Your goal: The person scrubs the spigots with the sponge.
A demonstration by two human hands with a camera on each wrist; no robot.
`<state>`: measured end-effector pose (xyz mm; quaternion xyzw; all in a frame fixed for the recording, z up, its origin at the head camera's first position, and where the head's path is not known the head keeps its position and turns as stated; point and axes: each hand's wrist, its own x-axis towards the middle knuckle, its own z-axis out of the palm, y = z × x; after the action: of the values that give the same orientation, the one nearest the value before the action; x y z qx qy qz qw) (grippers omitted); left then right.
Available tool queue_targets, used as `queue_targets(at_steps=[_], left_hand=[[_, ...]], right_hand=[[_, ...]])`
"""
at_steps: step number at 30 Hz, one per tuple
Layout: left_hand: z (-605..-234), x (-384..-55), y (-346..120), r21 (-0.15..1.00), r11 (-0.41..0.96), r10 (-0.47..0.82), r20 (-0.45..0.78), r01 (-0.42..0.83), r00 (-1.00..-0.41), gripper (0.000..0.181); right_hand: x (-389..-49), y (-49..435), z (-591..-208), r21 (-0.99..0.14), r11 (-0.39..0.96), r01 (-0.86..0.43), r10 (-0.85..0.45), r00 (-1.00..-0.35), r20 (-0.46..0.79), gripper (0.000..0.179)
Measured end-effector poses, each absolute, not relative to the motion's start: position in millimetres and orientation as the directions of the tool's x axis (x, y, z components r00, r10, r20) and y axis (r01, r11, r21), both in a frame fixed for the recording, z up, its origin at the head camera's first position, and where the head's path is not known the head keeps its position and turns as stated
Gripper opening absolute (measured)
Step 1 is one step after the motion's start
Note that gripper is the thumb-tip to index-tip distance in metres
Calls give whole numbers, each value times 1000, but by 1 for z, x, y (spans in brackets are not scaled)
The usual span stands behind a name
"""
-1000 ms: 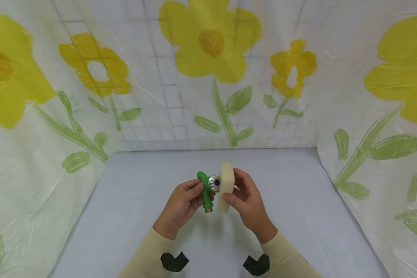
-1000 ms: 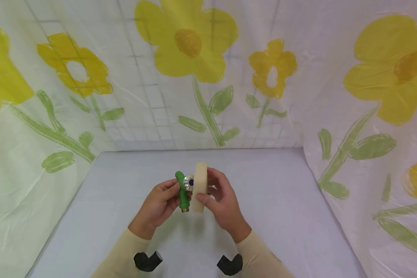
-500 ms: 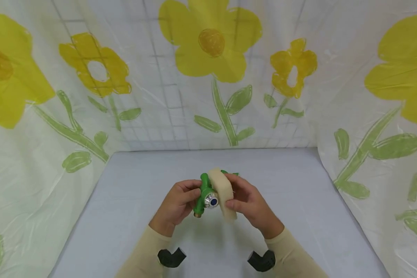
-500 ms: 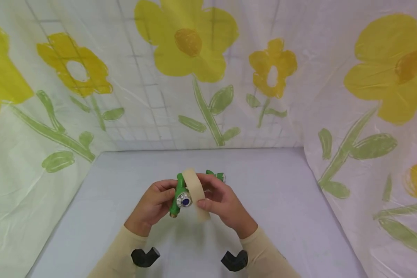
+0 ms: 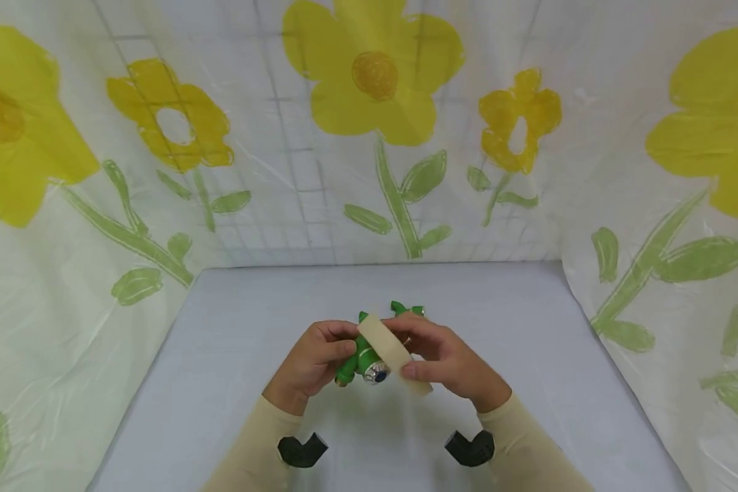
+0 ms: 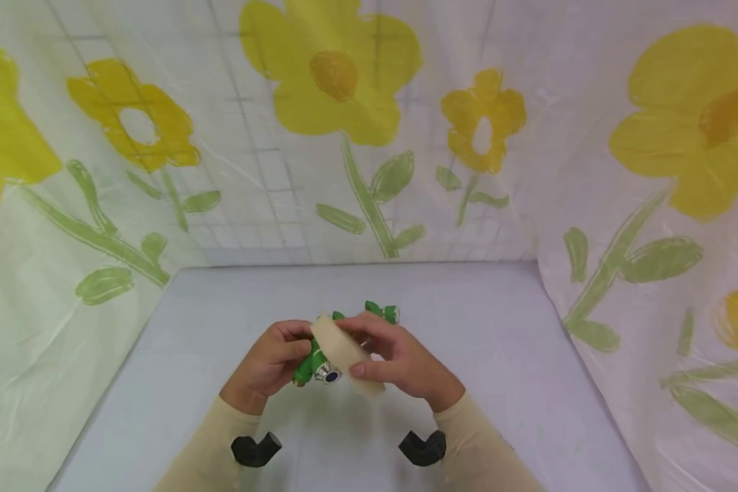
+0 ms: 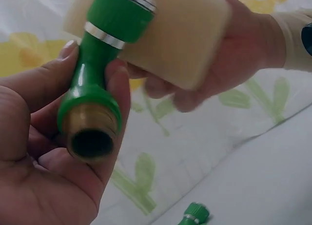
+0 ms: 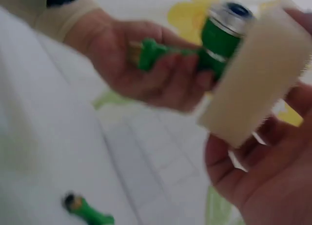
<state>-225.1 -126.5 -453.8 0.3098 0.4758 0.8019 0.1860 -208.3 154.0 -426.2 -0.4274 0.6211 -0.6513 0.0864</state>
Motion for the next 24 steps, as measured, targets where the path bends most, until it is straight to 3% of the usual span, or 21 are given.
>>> queue_targets(at_steps=[5, 12, 18, 24], left_hand=[[-455, -229, -136, 916, -400, 612, 276, 11, -741, 17], [-457, -230, -132, 959, -274, 649, 241, 74, -722, 19], [-458, -231, -139, 901, -434, 610, 317, 28, -726, 16], [-460, -231, -124, 864, -504, 625, 367, 3, -689, 20]], right_hand=[[-211, 173, -421, -869, 7, -495, -717, -608, 341, 60], [-207, 161, -402, -788, 0, -616, -783, -490, 383, 63], [-212, 174, -412, -814, 53, -579, -738, -572, 358, 61], [-210, 156, -415, -825, -146, -546, -649, -577, 497, 61]])
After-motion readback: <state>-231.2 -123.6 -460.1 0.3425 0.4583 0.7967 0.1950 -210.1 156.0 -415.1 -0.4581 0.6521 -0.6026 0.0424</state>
